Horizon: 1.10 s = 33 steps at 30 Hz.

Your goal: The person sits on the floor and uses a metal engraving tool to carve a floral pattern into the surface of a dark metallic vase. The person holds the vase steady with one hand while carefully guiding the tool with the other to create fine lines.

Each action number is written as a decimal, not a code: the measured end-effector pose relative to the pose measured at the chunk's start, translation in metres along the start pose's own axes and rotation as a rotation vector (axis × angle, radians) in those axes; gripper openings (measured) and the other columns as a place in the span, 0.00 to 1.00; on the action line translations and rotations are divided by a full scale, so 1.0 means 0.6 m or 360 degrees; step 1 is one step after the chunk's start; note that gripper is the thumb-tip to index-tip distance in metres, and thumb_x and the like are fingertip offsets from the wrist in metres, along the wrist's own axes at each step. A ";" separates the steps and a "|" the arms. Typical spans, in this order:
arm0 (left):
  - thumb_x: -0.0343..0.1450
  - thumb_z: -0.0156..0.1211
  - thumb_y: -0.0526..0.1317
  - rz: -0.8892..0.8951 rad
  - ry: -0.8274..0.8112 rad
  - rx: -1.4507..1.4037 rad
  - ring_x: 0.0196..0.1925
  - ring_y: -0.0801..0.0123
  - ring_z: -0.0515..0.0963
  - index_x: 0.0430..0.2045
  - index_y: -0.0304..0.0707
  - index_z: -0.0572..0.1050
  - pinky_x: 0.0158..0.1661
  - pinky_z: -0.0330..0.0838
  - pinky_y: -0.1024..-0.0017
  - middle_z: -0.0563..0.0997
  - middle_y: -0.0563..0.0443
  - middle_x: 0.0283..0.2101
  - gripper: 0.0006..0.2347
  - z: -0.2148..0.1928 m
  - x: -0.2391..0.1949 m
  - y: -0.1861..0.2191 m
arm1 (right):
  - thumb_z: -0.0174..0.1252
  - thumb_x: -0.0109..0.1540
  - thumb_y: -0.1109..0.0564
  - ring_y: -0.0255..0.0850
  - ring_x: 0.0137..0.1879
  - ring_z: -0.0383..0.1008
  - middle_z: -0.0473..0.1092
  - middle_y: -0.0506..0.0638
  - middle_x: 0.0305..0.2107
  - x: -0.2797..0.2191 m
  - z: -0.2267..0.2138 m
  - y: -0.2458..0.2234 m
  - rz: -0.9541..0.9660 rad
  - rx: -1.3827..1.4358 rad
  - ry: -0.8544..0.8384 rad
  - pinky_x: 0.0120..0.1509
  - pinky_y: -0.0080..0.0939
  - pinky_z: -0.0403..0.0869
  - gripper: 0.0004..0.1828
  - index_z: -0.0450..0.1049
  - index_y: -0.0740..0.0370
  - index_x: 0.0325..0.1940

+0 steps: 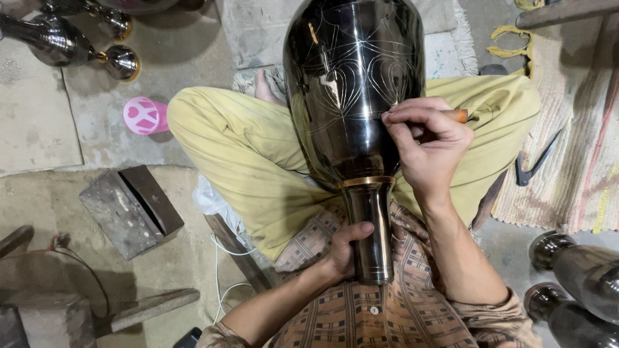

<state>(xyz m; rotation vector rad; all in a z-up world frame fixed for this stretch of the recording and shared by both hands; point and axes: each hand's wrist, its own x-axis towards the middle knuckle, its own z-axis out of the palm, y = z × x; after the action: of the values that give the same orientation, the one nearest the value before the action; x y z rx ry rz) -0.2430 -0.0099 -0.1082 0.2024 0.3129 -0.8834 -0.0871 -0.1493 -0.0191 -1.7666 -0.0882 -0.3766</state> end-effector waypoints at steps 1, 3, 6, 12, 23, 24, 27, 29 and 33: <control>0.68 0.67 0.50 0.0003 0.0002 0.0002 0.46 0.54 0.84 0.51 0.20 0.72 0.51 0.80 0.58 0.80 0.36 0.47 0.27 -0.001 -0.001 0.000 | 0.66 0.62 0.77 0.31 0.41 0.73 0.77 0.52 0.40 0.000 -0.001 0.000 -0.0007 -0.0004 -0.0011 0.43 0.25 0.70 0.09 0.80 0.68 0.40; 0.69 0.67 0.50 0.0002 -0.0026 -0.0017 0.47 0.53 0.84 0.52 0.20 0.72 0.52 0.81 0.58 0.80 0.36 0.47 0.27 -0.001 0.000 0.000 | 0.66 0.62 0.77 0.31 0.42 0.74 0.77 0.52 0.38 0.000 -0.005 0.001 -0.0024 -0.0012 -0.0036 0.44 0.24 0.70 0.09 0.80 0.68 0.40; 0.69 0.67 0.50 0.0006 -0.0034 -0.0022 0.47 0.54 0.84 0.51 0.22 0.72 0.51 0.81 0.59 0.80 0.37 0.47 0.27 0.001 0.001 0.000 | 0.65 0.62 0.76 0.32 0.42 0.75 0.77 0.52 0.37 -0.002 -0.008 0.002 -0.0014 0.0027 -0.0055 0.44 0.25 0.72 0.09 0.80 0.68 0.39; 0.69 0.66 0.49 0.0022 -0.0039 -0.0028 0.47 0.53 0.83 0.52 0.21 0.70 0.52 0.80 0.58 0.80 0.36 0.48 0.27 0.005 0.000 0.002 | 0.67 0.61 0.76 0.31 0.41 0.74 0.76 0.53 0.40 -0.010 -0.005 0.007 -0.0017 -0.0005 0.0020 0.43 0.24 0.70 0.09 0.80 0.68 0.38; 0.69 0.65 0.50 0.0012 -0.0019 -0.0043 0.49 0.54 0.83 0.53 0.22 0.70 0.52 0.80 0.59 0.79 0.37 0.49 0.27 0.012 -0.003 0.005 | 0.68 0.62 0.75 0.28 0.34 0.71 0.77 0.53 0.38 -0.020 -0.015 0.012 -0.0073 0.0001 -0.0034 0.38 0.23 0.67 0.08 0.80 0.68 0.37; 0.69 0.65 0.50 0.0010 -0.0026 -0.0045 0.49 0.54 0.83 0.53 0.21 0.70 0.52 0.80 0.59 0.79 0.37 0.49 0.27 0.011 -0.003 0.005 | 0.68 0.62 0.75 0.28 0.35 0.71 0.77 0.53 0.37 -0.020 -0.013 0.013 -0.0090 0.0013 -0.0019 0.38 0.23 0.67 0.08 0.80 0.67 0.38; 0.69 0.65 0.50 -0.0006 -0.0065 -0.0058 0.49 0.54 0.83 0.53 0.22 0.70 0.51 0.80 0.59 0.79 0.38 0.49 0.27 0.009 0.000 0.003 | 0.68 0.63 0.75 0.29 0.39 0.74 0.77 0.52 0.39 -0.021 -0.012 0.016 -0.0111 0.0048 -0.0026 0.42 0.24 0.71 0.09 0.80 0.67 0.40; 0.69 0.65 0.50 -0.0009 -0.0064 -0.0054 0.49 0.55 0.83 0.53 0.21 0.70 0.51 0.80 0.59 0.79 0.38 0.49 0.28 0.007 0.001 0.004 | 0.68 0.63 0.75 0.27 0.36 0.72 0.77 0.53 0.38 -0.022 -0.014 0.016 -0.0088 0.0047 -0.0029 0.39 0.23 0.68 0.08 0.80 0.67 0.39; 0.69 0.65 0.50 0.0003 -0.0032 -0.0069 0.49 0.55 0.83 0.53 0.21 0.70 0.52 0.80 0.60 0.79 0.37 0.49 0.28 0.008 -0.001 0.002 | 0.69 0.62 0.74 0.26 0.33 0.69 0.78 0.53 0.37 -0.023 -0.021 0.017 -0.0089 0.0038 -0.0086 0.37 0.22 0.66 0.08 0.80 0.67 0.38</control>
<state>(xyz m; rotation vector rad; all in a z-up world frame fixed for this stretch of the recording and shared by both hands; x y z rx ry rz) -0.2417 -0.0099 -0.1036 0.1538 0.3131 -0.8757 -0.0999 -0.1619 -0.0303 -1.7539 -0.1802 -0.3670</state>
